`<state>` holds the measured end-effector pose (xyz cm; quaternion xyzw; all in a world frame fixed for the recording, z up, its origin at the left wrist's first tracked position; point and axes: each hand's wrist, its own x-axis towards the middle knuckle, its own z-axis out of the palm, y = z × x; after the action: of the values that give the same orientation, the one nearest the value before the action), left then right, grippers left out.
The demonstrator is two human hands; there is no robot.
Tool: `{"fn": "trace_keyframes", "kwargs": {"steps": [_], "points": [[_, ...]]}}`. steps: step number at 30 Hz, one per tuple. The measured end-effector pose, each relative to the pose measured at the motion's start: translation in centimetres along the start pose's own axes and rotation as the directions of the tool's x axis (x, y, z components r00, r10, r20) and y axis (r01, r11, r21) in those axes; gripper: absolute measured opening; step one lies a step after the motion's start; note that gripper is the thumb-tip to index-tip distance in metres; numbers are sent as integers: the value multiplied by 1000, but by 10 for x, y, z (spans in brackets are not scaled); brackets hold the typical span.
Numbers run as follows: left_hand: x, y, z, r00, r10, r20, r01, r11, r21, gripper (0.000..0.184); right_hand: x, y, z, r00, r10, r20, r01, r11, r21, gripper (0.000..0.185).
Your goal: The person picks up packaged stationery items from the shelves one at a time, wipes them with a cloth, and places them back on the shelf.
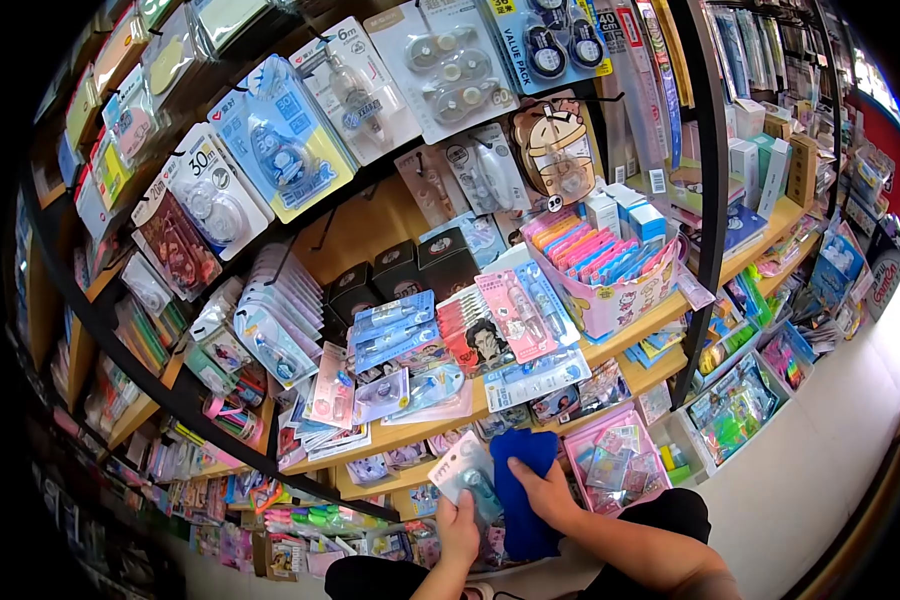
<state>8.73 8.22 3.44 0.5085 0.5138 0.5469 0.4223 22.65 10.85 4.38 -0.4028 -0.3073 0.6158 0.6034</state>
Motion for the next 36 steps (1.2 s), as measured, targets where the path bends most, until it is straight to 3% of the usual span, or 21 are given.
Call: {"fn": "trace_keyframes", "kwargs": {"steps": [2, 3, 6, 7, 8, 9, 10, 12, 13, 16, 17, 21, 22, 24, 25, 27, 28, 30, 31, 33, 36], "points": [[3, -2, -1, 999, -50, -22, 44, 972, -232, 35, -3, -23, 2, 997, 58, -51, -51, 990, 134, 17], [4, -2, -2, 999, -34, -18, 29, 969, -245, 35, -4, -30, 1, 993, 89, -74, -73, 977, 200, 16], [4, 2, 3, 999, -49, -22, 42, 967, -251, 33, 7, -6, -6, 939, -344, 23, 345, 937, -53, 24], [3, -1, 3, 998, -59, 17, 61, 991, -122, 31, 5, -1, -6, 781, -614, 114, 622, 748, -232, 35], [1, -4, 4, 996, -76, 55, 75, 997, 11, 30, -4, -24, -8, 797, -467, 384, 588, 747, -312, 29], [-1, -5, 5, 980, 134, 148, -173, 940, 294, 28, -3, -23, -5, 713, -540, 447, 701, 558, -445, 29], [-3, -5, 7, 988, 107, 109, -133, 953, 271, 28, 0, -20, -2, 620, -584, 524, 771, 330, -545, 31], [-3, 4, 14, 998, 58, 30, -63, 975, 214, 28, 1, 0, 2, 844, -460, 277, 536, 686, -492, 29], [-1, 3, 10, 989, 142, 36, -147, 946, 290, 29, 4, 6, 3, 922, -352, 160, 387, 823, -417, 30], [5, 27, 1, 973, 233, 12, -226, 930, 288, 29, 7, 9, -4, 949, 197, 245, 51, 672, -739, 33], [10, 31, -4, 979, 203, -4, -196, 951, 239, 27, 9, 37, -6, 966, 76, 248, 119, 721, -682, 41], [17, 26, -15, 989, 43, -138, -78, 965, -252, 31, 10, 18, -3, 999, 28, 34, -2, 797, -604, 38], [15, 24, -15, 989, 31, -143, -70, 957, -280, 31, 16, 20, -6, 1000, -11, 16, 18, 859, -512, 34], [11, 20, -12, 989, -1, -147, -50, 940, -338, 32, 13, 5, -5, 998, 60, -12, -60, 925, -376, 29], [9, 15, -10, 991, -3, -133, -41, 943, -331, 32, 10, 7, -2, 993, -117, 32, 120, 920, -373, 28], [6, 3, -8, 994, -9, -107, -25, 948, -318, 32, 3, 12, 6, 884, -451, 121, 463, 815, -349, 27], [5, 0, -7, 989, -31, -147, -15, 953, -304, 31, -5, 10, 6, 906, -386, 172, 422, 799, -427, 30], [9, 2, -2, 971, -68, -228, 2, 961, -278, 28, -10, 12, 4, 880, -322, 349, 475, 579, -663, 32], [15, 8, -5, 952, -148, -269, 23, 908, -417, 29, -10, 12, 3, 896, -231, 379, 442, 544, -714, 34], [24, 11, -18, 953, -83, -292, -56, 897, -439, 30, -8, 12, 3, 907, -45, 419, 392, 454, -800, 41], [31, 15, -37, 951, -25, -307, -121, 886, -448, 31, -3, 2, 2, 808, 402, 431, 366, 231, -902, 47]]}}
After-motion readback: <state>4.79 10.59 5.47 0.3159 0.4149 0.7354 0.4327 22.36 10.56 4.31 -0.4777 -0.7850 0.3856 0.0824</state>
